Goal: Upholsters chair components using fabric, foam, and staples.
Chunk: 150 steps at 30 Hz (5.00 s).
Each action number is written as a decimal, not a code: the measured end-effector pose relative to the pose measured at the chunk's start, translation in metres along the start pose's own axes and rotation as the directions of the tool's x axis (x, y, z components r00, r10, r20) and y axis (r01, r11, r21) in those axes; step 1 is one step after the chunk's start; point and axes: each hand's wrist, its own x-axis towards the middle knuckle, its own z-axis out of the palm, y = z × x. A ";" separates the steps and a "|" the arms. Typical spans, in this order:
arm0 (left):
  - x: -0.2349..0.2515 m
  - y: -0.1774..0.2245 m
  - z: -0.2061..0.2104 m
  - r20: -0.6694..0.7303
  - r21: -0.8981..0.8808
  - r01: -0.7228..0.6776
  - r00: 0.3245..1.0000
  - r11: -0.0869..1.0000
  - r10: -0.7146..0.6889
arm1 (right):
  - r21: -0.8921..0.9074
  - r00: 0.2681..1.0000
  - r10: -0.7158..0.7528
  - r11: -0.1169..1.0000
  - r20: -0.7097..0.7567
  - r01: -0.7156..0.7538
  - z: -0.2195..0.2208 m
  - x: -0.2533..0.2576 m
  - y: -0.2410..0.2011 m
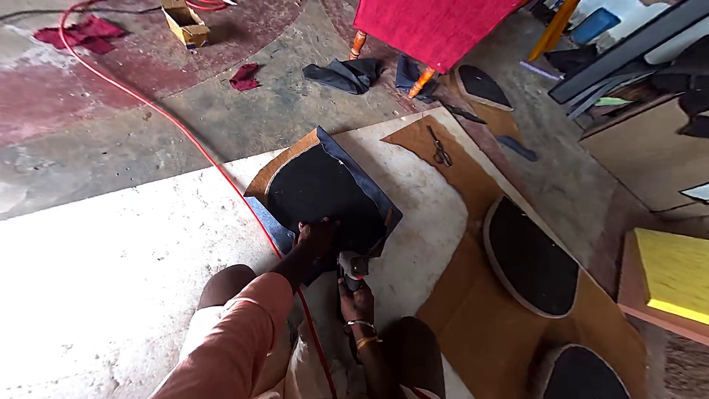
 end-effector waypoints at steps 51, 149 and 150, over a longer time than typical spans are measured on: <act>-0.036 -0.005 0.047 -0.238 0.029 -0.176 0.955 0.984 0.178 | 0.196 0.985 0.147 0.972 -0.087 -0.128 0.004 -0.017 0.014; -0.049 -0.103 0.017 -0.331 -0.161 -0.204 0.933 0.966 0.142 | 0.305 0.996 -0.093 0.948 0.006 0.087 0.068 -0.048 -0.060; -0.049 -0.101 0.018 -0.341 -0.162 -0.195 0.931 0.967 0.130 | 0.292 0.996 -0.094 0.952 0.007 0.088 0.069 -0.046 -0.062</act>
